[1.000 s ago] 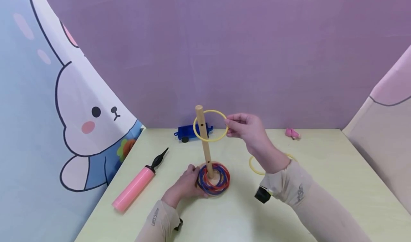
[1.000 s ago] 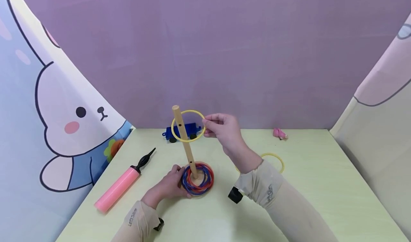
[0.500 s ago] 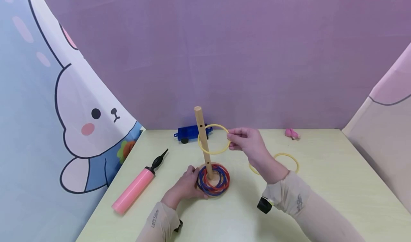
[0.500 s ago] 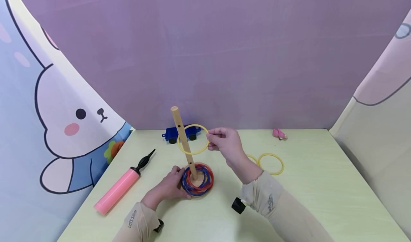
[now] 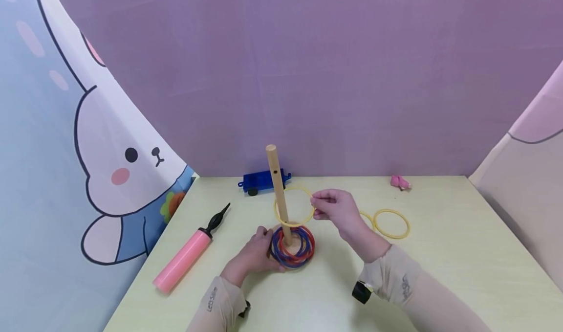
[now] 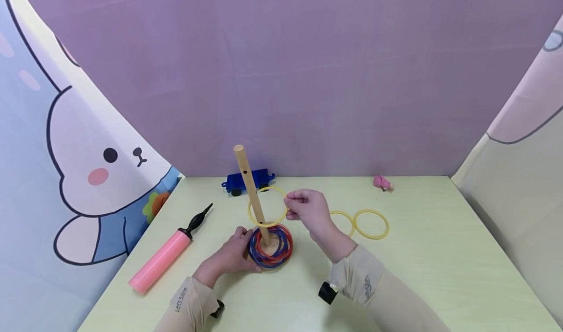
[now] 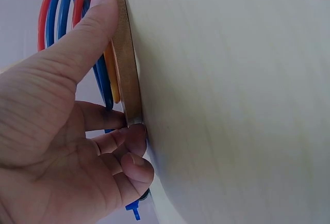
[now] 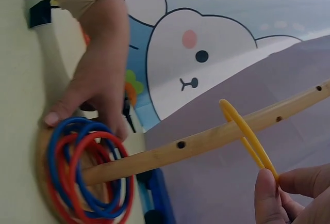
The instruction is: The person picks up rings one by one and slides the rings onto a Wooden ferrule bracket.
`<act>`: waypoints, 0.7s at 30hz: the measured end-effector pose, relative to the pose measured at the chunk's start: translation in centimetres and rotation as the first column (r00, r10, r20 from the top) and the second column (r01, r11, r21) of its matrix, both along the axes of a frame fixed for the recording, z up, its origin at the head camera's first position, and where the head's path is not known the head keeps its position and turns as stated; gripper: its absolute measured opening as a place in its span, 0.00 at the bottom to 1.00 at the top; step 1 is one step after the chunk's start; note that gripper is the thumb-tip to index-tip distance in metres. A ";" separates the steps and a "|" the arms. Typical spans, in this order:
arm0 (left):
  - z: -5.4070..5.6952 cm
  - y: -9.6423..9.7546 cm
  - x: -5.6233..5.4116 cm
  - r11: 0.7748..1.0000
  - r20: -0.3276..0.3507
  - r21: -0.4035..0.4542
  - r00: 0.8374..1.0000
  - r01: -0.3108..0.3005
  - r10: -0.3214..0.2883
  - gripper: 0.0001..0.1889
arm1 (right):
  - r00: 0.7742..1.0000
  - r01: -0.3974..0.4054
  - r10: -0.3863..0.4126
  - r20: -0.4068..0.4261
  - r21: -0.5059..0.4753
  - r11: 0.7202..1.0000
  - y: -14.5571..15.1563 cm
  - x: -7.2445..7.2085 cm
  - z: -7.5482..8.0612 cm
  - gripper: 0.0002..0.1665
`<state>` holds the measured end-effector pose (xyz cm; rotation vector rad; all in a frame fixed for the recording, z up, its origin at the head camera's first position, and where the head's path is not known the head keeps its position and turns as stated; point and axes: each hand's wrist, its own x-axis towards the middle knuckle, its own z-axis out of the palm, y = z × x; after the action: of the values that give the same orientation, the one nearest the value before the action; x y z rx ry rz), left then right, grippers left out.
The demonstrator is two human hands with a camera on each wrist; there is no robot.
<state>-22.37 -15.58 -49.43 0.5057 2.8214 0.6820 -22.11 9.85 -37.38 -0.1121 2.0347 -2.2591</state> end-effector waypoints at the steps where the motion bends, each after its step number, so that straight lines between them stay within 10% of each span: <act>1: 0.0 0.0 0.0 1.000 -0.002 0.000 1.000 0.001 -0.001 0.60 | 1.000 0.002 -0.002 0.009 0.005 1.000 -0.1 0.0 -0.5 0.15; 21: 0.3 0.1 0.0 1.000 -0.006 0.009 1.000 0.008 -0.008 0.58 | 0.997 0.014 -0.026 0.078 0.150 0.989 -1.1 0.2 -8.7 0.08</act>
<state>-22.37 -15.53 -49.12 0.5213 2.8214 0.6933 -21.86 8.72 -46.12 0.0095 2.1635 -2.0766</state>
